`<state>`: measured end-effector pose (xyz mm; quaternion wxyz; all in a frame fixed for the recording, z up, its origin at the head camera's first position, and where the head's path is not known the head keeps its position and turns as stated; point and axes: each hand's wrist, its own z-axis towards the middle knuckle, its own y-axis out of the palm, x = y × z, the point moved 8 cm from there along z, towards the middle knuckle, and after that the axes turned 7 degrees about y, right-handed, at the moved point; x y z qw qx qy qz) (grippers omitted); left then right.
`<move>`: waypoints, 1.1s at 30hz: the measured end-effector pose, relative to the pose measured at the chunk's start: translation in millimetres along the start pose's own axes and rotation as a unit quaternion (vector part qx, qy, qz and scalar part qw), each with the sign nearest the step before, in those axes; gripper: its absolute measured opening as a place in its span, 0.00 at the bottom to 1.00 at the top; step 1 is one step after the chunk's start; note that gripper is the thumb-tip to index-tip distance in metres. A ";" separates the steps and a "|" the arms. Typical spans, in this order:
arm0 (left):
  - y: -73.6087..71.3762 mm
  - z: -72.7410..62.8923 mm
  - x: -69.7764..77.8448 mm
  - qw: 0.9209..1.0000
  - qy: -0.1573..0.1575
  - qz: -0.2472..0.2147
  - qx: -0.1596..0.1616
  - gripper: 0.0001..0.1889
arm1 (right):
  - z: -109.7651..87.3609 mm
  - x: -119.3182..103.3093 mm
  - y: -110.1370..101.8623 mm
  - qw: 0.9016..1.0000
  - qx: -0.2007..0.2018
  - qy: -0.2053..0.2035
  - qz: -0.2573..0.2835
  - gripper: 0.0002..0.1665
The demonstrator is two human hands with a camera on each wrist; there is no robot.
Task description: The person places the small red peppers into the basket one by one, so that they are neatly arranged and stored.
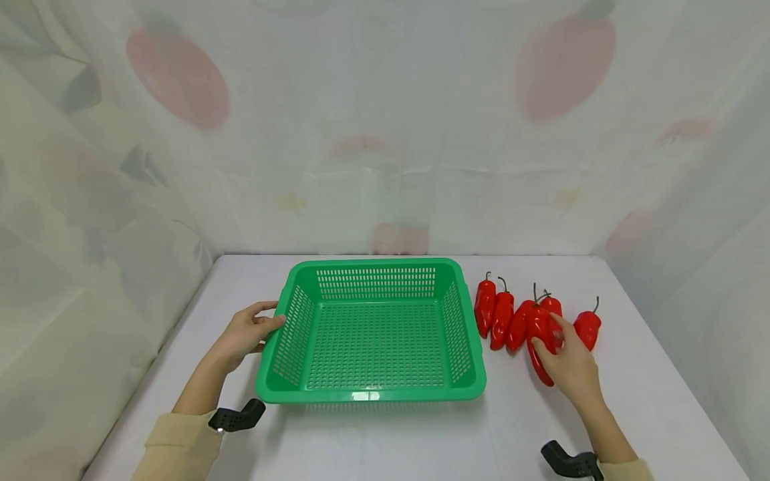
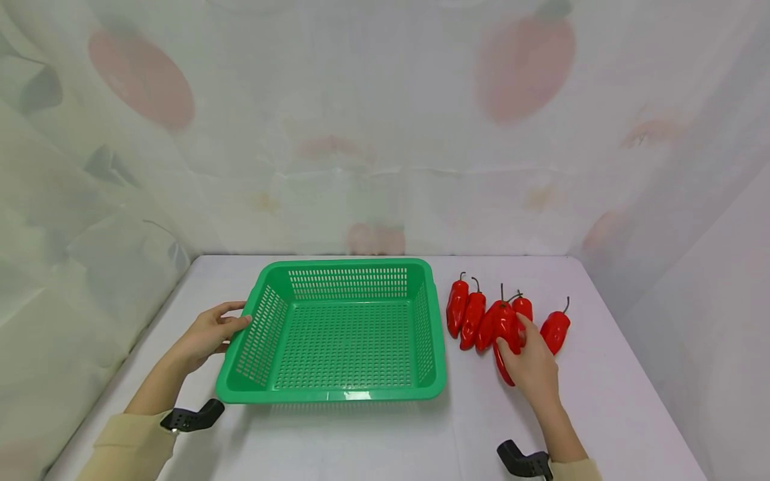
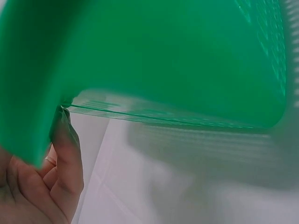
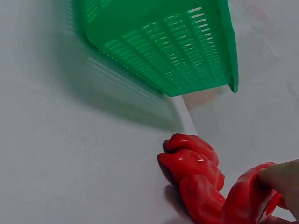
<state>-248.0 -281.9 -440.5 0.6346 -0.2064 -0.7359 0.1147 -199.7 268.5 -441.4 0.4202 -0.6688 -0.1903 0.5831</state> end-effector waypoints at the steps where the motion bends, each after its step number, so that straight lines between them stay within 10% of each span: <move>1: 0.1 -0.2 0.2 1.000 0.000 0.000 0.000 0.35 | 0.5 -1.5 -0.5 1.000 0.000 -0.003 0.001 0.40; 33: 0.0 1.3 -0.4 1.000 -0.021 0.001 -0.002 0.33 | 13.1 -62.6 -4.5 0.998 -0.034 -0.042 0.027 0.40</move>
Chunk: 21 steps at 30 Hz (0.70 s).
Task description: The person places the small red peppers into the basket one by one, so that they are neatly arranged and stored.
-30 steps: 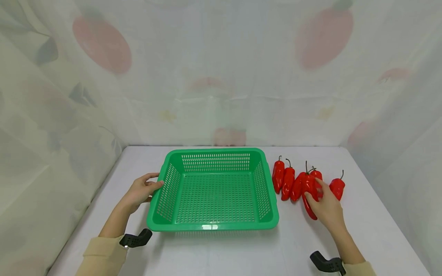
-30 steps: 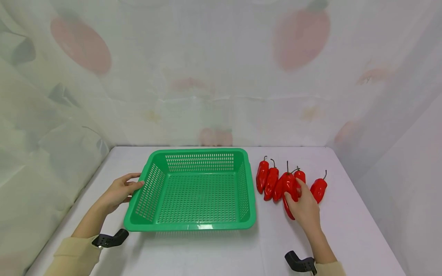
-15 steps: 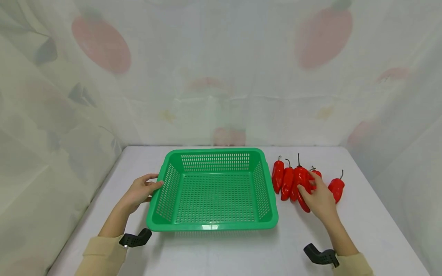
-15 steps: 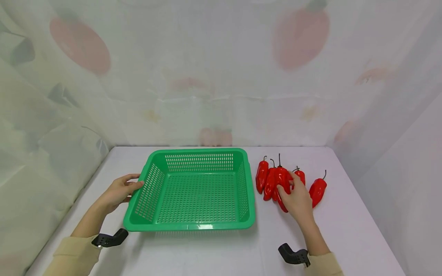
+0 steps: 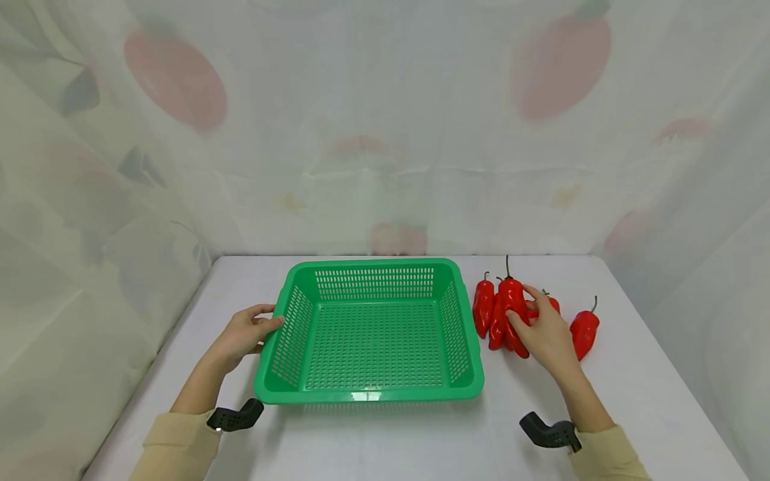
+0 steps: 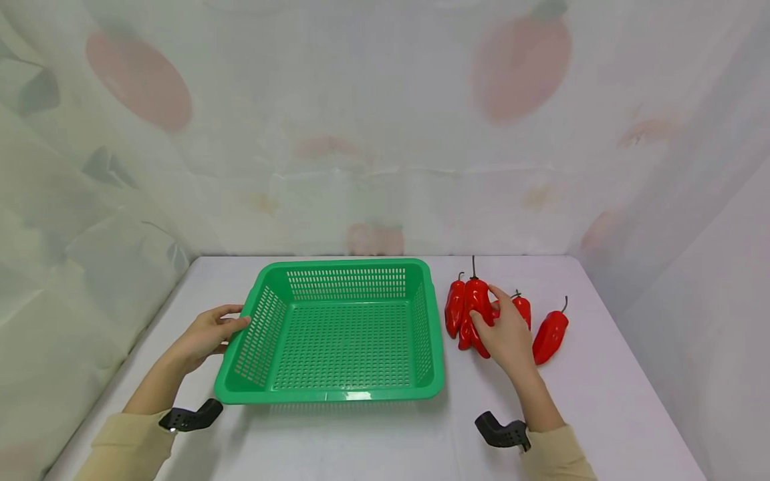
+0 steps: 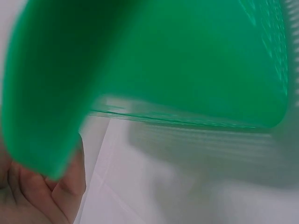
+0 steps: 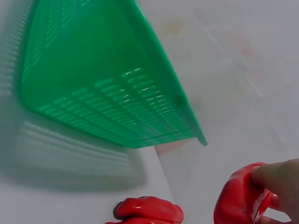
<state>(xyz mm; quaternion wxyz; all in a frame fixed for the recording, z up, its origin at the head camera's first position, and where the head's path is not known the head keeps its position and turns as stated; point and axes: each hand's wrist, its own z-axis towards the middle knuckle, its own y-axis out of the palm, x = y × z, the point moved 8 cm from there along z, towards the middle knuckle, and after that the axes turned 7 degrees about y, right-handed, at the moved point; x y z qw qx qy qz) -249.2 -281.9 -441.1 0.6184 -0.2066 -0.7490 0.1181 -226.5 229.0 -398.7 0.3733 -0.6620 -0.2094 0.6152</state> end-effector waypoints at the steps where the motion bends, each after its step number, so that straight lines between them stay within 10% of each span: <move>1: -0.1 0.1 -0.2 1.000 -0.001 0.000 -0.001 0.33 | 0.5 -1.9 0.0 1.000 -0.002 -0.003 0.000 0.40; 21: -0.4 0.2 0.0 1.000 -0.002 0.016 -0.002 0.32 | 12.8 -47.9 0.9 0.998 -0.039 -0.026 0.033 0.41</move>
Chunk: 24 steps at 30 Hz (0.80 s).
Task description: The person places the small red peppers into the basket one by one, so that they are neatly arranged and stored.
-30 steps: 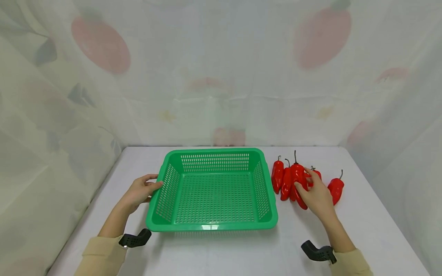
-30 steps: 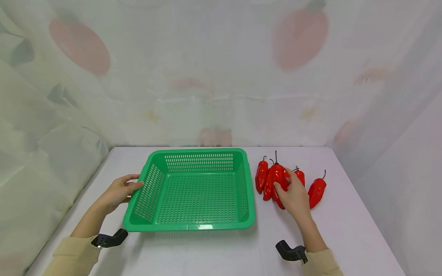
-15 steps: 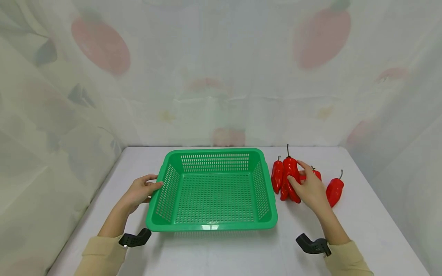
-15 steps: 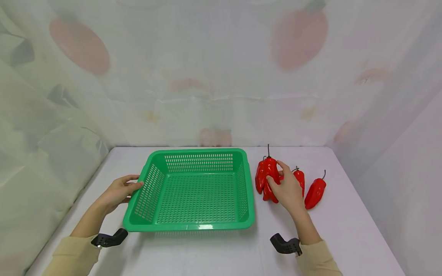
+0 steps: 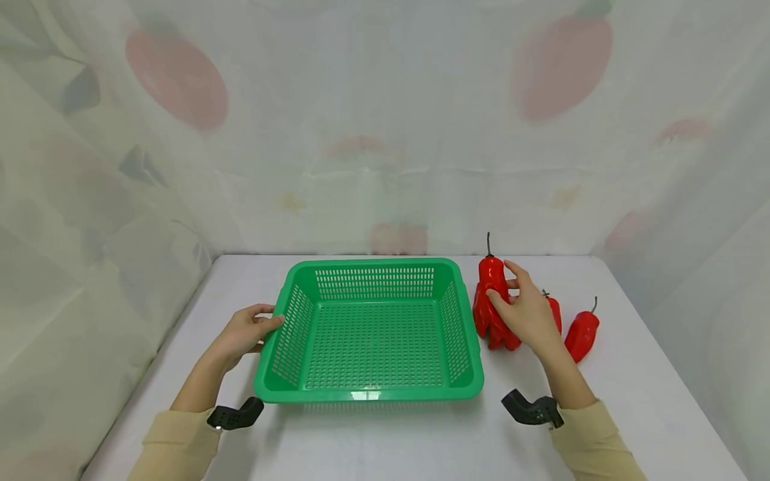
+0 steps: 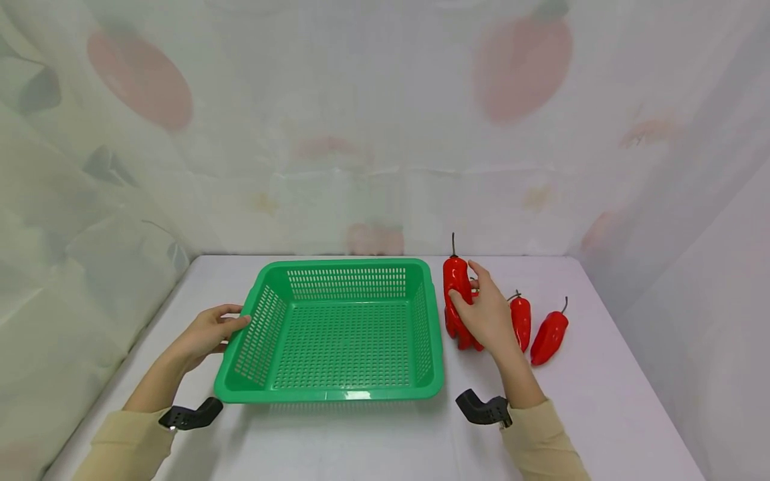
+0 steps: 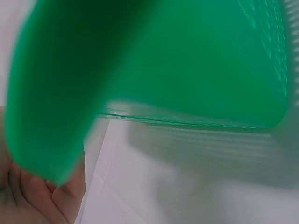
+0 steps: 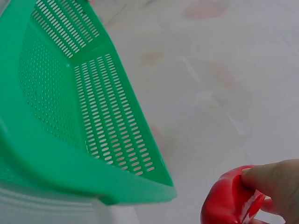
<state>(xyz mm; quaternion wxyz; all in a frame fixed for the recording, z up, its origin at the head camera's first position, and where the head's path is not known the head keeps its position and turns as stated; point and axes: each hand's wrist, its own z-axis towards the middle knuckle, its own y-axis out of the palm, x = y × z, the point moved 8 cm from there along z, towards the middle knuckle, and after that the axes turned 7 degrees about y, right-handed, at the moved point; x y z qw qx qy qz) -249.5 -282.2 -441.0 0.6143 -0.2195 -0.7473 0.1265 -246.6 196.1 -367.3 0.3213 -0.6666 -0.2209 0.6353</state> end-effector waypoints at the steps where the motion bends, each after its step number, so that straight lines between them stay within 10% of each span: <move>1: 0.1 0.2 0.0 1.000 0.000 0.000 0.000 0.32 | 0.9 -2.5 0.5 1.000 -0.003 -0.002 0.002 0.41; 24: 0.8 -0.9 2.0 1.000 -0.004 0.014 -0.005 0.33 | 11.0 -53.3 27.2 0.997 -0.053 -0.036 0.045 0.39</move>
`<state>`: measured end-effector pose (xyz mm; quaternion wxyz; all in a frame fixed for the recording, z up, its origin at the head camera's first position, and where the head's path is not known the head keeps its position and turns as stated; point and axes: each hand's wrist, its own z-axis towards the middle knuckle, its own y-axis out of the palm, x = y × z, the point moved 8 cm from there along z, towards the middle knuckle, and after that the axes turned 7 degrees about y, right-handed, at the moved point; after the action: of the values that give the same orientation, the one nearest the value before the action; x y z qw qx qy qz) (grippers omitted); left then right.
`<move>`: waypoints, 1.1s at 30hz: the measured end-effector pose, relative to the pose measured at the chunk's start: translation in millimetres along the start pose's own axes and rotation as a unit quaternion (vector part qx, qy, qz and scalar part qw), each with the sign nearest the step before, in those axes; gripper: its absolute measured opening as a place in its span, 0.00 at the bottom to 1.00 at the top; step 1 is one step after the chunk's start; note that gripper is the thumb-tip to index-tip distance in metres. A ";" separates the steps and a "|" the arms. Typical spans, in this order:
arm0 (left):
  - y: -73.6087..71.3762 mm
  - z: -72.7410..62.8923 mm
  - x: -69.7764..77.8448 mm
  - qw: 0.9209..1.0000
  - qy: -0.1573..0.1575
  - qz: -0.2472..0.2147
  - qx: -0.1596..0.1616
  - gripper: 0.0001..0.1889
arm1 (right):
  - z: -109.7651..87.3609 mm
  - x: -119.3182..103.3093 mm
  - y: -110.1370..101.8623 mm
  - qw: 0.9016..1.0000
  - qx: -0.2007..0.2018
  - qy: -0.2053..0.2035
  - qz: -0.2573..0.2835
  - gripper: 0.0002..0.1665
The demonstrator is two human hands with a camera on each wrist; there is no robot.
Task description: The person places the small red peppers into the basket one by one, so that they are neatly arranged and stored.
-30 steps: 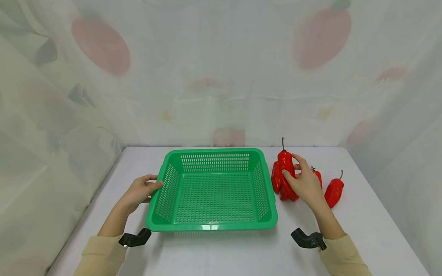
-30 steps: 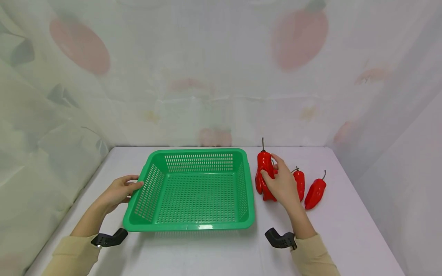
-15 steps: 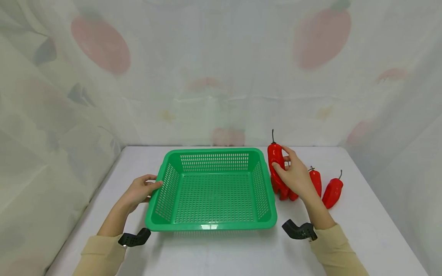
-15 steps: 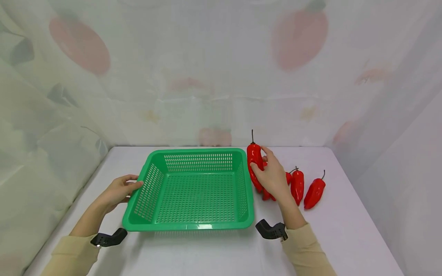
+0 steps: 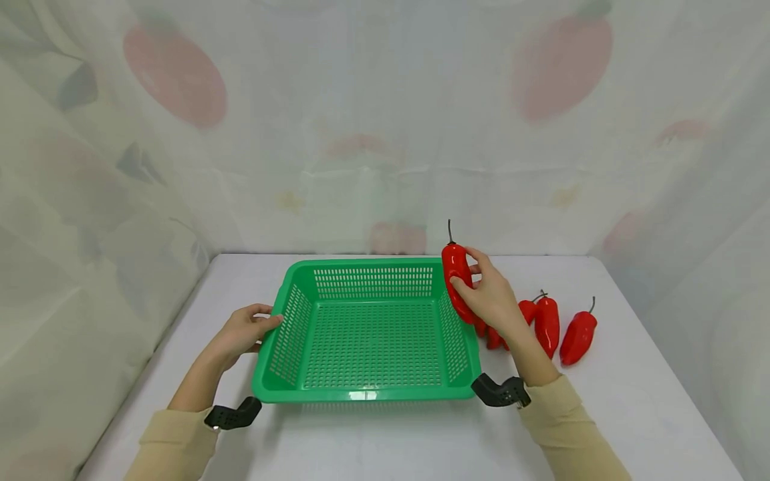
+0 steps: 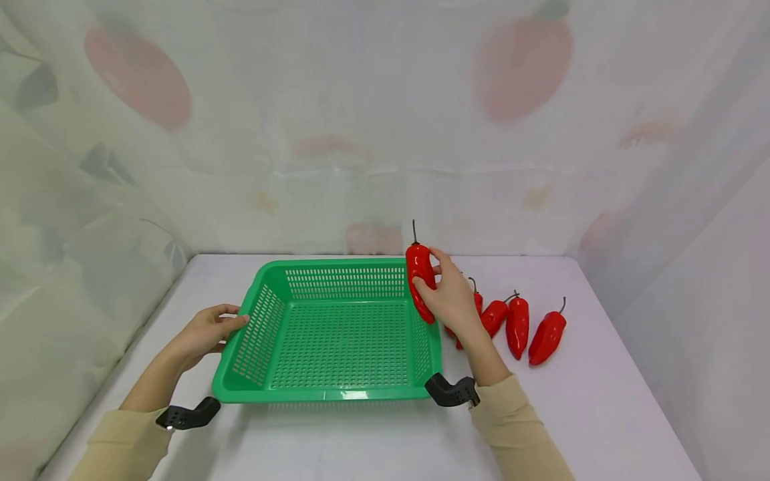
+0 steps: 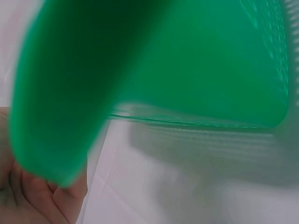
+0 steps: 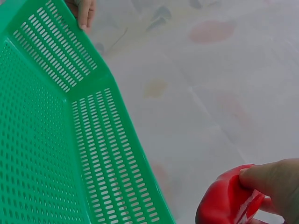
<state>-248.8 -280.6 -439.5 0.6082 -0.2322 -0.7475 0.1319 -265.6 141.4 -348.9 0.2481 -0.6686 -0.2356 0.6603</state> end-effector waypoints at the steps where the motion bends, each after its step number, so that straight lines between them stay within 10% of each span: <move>1: -0.1 -0.1 0.1 1.000 0.000 0.001 0.000 0.33 | 0.6 -2.3 1.8 1.000 -0.001 -0.002 0.002 0.39; 33: 1.0 -1.8 3.1 1.000 0.001 0.004 -0.004 0.31 | 17.3 -27.6 66.0 0.998 -0.054 -0.016 -0.003 0.40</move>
<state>-247.3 -278.4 -436.9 0.6070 -0.2380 -0.7468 0.1310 -284.2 73.5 -370.3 0.2101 -0.6692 -0.2771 0.6567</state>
